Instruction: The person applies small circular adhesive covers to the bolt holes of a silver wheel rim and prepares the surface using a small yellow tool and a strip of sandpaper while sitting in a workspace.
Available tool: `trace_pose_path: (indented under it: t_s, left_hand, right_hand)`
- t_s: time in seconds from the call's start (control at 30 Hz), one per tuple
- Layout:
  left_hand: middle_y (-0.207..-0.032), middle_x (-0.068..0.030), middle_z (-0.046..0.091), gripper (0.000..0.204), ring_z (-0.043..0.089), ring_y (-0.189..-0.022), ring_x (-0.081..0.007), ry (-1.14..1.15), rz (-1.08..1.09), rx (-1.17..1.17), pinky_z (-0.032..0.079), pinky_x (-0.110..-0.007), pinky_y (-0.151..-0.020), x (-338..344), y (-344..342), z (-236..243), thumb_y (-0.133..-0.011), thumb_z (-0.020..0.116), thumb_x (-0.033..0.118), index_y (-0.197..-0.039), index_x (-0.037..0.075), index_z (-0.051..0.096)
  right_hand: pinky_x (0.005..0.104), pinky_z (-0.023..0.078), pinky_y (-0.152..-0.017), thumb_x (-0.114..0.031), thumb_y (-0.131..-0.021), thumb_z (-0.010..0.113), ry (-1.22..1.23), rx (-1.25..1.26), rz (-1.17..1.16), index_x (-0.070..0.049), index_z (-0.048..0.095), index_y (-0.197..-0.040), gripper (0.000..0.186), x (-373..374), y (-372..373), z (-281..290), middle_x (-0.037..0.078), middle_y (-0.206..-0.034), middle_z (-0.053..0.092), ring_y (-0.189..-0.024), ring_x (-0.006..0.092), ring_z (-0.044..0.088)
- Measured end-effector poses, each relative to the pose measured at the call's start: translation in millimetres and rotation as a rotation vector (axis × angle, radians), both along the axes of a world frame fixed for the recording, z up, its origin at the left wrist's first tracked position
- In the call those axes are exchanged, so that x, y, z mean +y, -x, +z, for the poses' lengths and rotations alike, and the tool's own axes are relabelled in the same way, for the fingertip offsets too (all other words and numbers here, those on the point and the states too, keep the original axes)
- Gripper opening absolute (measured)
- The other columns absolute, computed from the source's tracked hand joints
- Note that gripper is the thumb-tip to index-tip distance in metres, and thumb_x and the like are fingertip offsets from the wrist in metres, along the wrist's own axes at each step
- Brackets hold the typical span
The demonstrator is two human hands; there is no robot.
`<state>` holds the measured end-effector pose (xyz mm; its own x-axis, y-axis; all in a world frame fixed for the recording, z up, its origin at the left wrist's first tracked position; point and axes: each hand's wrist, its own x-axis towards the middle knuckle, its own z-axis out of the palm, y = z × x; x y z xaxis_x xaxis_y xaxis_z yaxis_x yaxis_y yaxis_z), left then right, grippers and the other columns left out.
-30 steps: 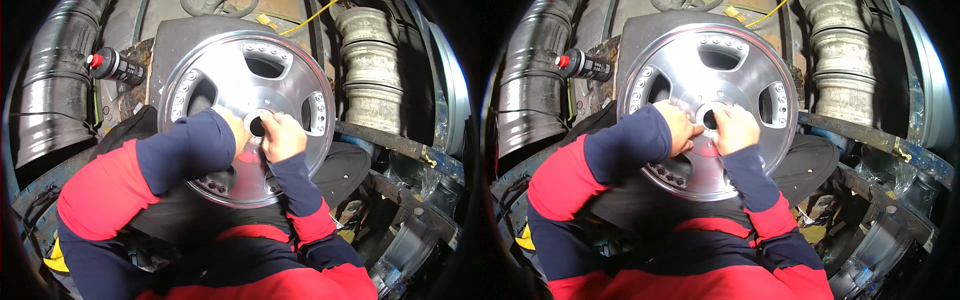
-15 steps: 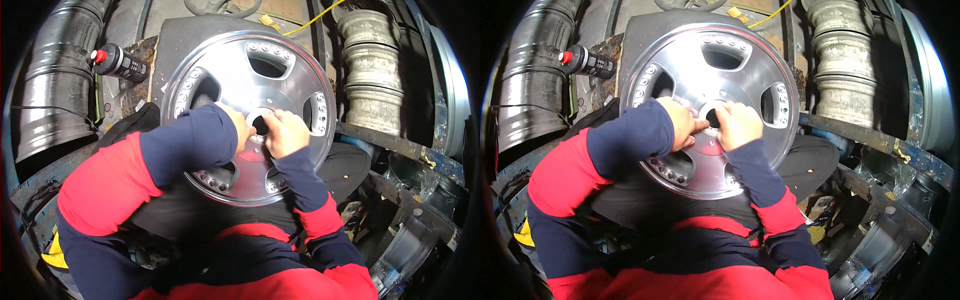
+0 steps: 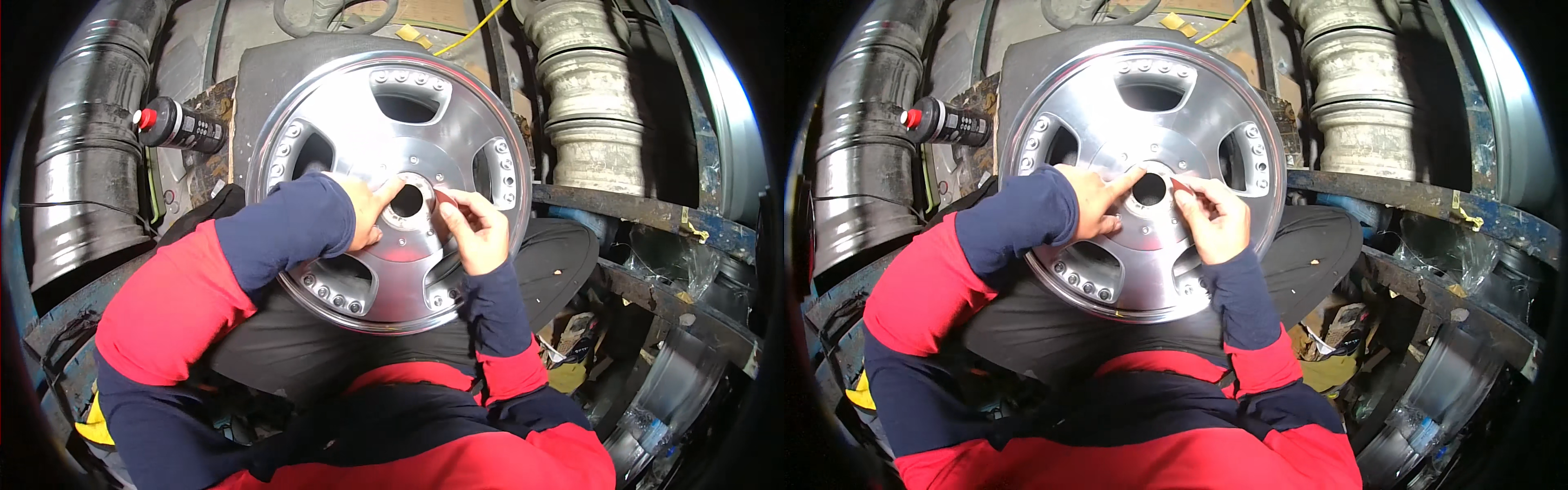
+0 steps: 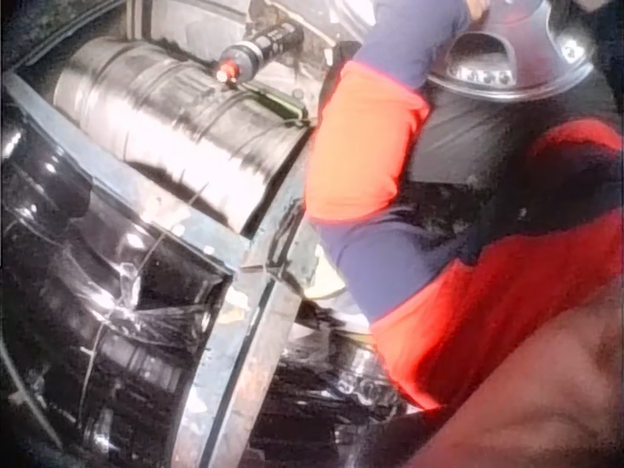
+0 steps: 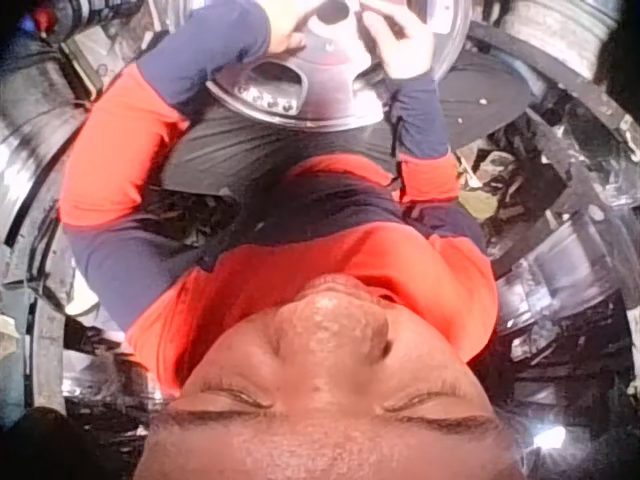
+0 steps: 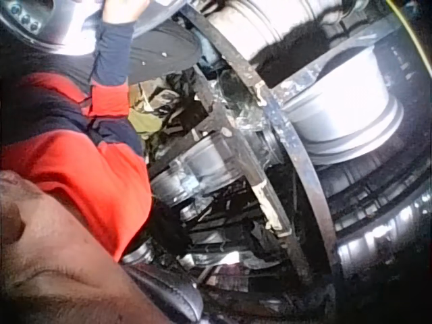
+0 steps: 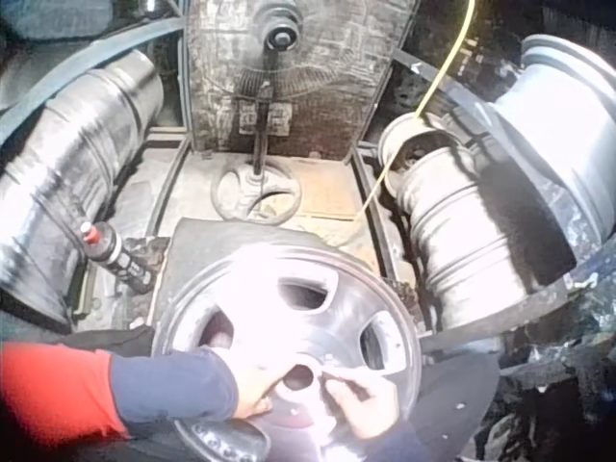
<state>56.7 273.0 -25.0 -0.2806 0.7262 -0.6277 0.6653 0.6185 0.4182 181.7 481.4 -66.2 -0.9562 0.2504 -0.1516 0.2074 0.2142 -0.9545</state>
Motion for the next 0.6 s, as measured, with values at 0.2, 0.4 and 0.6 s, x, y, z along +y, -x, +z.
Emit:
trace_pose_path:
  t_s: [0.2,0.4,0.6]
  left_hand:
    - [-0.082,-0.0221,0.071,0.088,0.07,-0.073,-0.0397,-0.195,0.023,0.166,0.056,-0.05,-0.064,0,-15,-21,-0.086,0.067,0.031,-0.159,0.018,0.02]
    - [-0.09,-0.0216,0.072,0.071,0.071,-0.08,-0.0381,-0.194,-0.02,0.144,0.057,-0.049,-0.073,5,-8,-29,-0.087,0.064,0.03,-0.153,0.02,0.038]
    - [-0.103,-0.0182,0.073,0.058,0.071,-0.094,-0.036,-0.087,-0.109,0.064,0.056,-0.048,-0.083,0,-6,-22,-0.089,0.062,0.032,-0.145,0.017,0.054]
  right_hand:
    - [0.0253,0.054,-0.08,0.004,-0.09,0.07,0.424,-0.075,-0.047,-0.001,0.06,-0.11,0.022,-10,-5,-11,0.007,-0.101,0.071,-0.09,0.0121,0.068]
    - [0.0251,0.052,-0.07,-0.008,-0.096,0.064,0.535,-0.063,0.029,-0.002,0.056,-0.107,0.015,-6,6,-7,0.011,-0.105,0.069,-0.082,0.0093,0.063]
    - [0.026,0.05,-0.069,-0.007,-0.093,0.068,0.266,-0.132,0.023,-0.002,0.061,-0.104,0.014,-11,4,-8,0.003,-0.088,0.063,-0.075,0.0097,0.059]
